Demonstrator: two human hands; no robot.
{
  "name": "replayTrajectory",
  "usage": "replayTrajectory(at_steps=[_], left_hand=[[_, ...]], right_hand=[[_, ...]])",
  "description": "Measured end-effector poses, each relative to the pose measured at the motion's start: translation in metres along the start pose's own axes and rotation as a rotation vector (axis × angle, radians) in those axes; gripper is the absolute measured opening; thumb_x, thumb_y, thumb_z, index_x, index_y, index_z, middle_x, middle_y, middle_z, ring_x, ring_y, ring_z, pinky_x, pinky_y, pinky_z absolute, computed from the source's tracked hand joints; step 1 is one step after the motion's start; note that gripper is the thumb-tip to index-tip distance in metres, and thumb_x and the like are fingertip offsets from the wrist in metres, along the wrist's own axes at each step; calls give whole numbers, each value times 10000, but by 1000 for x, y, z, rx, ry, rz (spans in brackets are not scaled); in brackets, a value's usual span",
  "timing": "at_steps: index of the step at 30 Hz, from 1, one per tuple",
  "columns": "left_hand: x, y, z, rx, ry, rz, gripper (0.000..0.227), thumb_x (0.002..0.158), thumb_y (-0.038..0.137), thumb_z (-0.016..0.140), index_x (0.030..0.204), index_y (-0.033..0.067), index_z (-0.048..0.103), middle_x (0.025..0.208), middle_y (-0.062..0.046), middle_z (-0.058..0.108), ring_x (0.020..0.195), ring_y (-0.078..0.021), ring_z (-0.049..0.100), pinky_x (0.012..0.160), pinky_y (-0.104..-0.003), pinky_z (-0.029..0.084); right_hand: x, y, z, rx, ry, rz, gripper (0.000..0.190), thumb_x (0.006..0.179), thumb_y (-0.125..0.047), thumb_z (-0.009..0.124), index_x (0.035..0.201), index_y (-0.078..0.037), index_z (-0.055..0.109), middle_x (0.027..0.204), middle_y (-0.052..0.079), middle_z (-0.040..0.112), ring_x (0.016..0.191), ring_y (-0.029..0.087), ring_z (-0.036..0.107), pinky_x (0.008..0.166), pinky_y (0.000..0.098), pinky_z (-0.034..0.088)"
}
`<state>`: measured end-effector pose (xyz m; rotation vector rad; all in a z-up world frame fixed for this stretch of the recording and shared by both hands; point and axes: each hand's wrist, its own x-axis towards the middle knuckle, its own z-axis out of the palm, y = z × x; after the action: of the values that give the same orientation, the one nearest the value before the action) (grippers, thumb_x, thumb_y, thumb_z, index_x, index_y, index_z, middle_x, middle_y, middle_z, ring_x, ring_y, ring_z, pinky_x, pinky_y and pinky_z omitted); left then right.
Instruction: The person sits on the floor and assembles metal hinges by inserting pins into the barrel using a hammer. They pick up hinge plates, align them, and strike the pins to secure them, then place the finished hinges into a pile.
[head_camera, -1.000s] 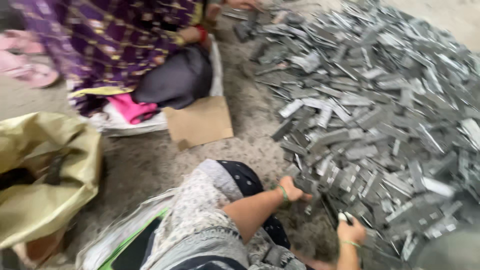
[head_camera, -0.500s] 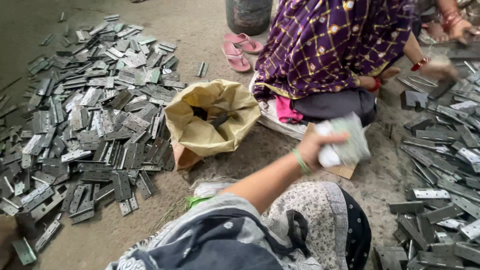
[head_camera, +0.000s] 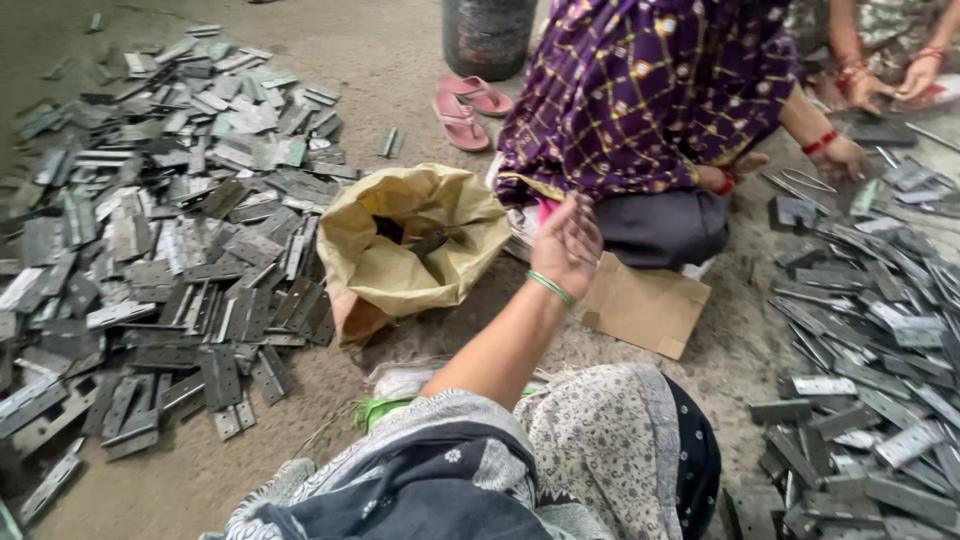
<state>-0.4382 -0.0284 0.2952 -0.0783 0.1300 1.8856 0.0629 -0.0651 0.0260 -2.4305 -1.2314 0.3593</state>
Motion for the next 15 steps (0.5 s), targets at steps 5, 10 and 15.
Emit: replayTrajectory(at_steps=[5,10,15], left_hand=[[1,-187,-57,218,-58,-413,95,940,175,729,1017,154,677,882,39,694,675,-44,605,588,-172,508],[-32,-316,-98,571,116,-737,144,930,138,683,1072,130,665,921,18,712,771,-100,661,708,-236,572],[-68,-384,-170,944,57,-896,206,900,105,736,1085,92,646,918,-11,710,820,-114,689,752,-261,583]], right_hand=[[4,121,-90,125,89,-115,318,866,-248,829,1140,-90,794,982,135,780,888,237,718,873,381,550],[-8,184,-73,112,62,-177,325,828,-241,821,1120,-104,784,1021,179,754,959,338,725,888,422,556],[-23,175,-29,0,57,-158,390,819,-279,802,1150,-83,736,1142,212,697,1068,410,657,930,466,530]])
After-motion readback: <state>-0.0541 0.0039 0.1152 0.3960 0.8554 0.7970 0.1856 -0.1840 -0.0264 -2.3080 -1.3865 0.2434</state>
